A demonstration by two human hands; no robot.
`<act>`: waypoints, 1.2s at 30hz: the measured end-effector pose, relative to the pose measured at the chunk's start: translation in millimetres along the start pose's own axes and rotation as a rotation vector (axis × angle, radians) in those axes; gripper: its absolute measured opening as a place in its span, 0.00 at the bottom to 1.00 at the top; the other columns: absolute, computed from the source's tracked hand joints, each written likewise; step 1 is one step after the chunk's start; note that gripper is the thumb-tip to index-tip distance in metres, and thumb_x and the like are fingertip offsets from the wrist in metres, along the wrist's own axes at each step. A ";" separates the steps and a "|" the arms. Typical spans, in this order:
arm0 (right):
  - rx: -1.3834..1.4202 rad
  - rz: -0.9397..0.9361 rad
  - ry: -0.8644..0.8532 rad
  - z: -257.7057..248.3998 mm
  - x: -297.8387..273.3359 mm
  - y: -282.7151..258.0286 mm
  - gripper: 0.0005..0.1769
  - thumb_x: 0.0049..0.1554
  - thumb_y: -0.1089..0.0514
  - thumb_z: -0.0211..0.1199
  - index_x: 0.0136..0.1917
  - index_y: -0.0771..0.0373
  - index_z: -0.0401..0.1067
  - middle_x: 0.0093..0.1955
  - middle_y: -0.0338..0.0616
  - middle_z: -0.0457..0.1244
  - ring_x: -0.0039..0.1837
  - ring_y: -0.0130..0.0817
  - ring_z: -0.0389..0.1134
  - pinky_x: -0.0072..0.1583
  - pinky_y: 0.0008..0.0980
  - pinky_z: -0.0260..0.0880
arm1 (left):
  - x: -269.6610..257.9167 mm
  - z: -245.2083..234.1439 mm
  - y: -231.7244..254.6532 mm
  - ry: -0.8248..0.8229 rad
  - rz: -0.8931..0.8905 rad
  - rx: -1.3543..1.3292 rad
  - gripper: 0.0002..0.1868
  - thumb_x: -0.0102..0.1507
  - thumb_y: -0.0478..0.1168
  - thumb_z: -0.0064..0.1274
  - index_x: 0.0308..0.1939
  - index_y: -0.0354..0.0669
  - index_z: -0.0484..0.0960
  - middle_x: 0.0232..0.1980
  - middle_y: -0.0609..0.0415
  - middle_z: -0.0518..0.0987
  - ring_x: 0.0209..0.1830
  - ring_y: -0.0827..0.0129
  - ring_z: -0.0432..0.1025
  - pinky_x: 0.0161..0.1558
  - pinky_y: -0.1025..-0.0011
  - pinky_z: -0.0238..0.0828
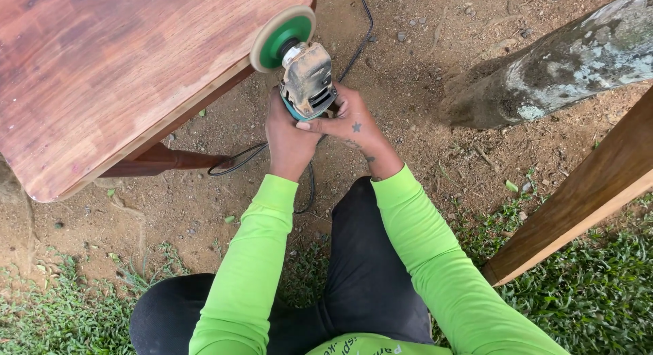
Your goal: Sanding the top surface and edges of a wooden table using a power sander.
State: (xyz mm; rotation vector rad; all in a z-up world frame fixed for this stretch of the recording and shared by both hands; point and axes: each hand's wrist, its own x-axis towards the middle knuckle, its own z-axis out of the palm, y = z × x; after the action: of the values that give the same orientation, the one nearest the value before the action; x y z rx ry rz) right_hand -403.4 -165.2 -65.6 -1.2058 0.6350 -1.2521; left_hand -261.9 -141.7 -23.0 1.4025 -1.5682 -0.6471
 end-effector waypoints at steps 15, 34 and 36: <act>-0.086 -0.006 -0.055 17.7 -2.4 1.1 0.38 0.47 0.61 0.82 0.67 0.71 0.70 0.65 0.45 0.68 0.68 0.30 0.68 0.72 0.35 0.67 | -13.8 -18.6 6.2 0.030 -0.068 -0.027 0.31 0.54 0.36 0.67 0.59 0.34 0.70 0.52 0.43 0.84 0.54 0.58 0.82 0.55 0.63 0.78; 0.086 0.127 0.199 27.6 -107.9 4.6 0.32 0.49 0.65 0.78 0.65 0.71 0.70 0.61 0.46 0.69 0.63 0.32 0.71 0.69 0.36 0.70 | -69.0 -17.7 17.4 -0.139 -0.015 0.057 0.30 0.53 0.40 0.65 0.56 0.35 0.71 0.50 0.39 0.78 0.53 0.43 0.74 0.55 0.53 0.70; 0.034 0.133 0.210 44.5 -125.2 7.5 0.31 0.50 0.68 0.77 0.65 0.73 0.71 0.62 0.47 0.69 0.62 0.32 0.70 0.69 0.36 0.70 | -86.5 -35.2 20.9 -0.130 0.026 0.066 0.32 0.53 0.42 0.65 0.57 0.35 0.72 0.52 0.39 0.78 0.55 0.43 0.73 0.56 0.54 0.69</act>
State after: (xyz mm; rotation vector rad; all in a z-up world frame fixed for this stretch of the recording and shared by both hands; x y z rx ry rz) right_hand -394.2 -34.3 -88.0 -0.9946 0.8313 -1.2811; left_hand -246.1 -47.7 -13.4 1.4094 -1.7214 -0.6884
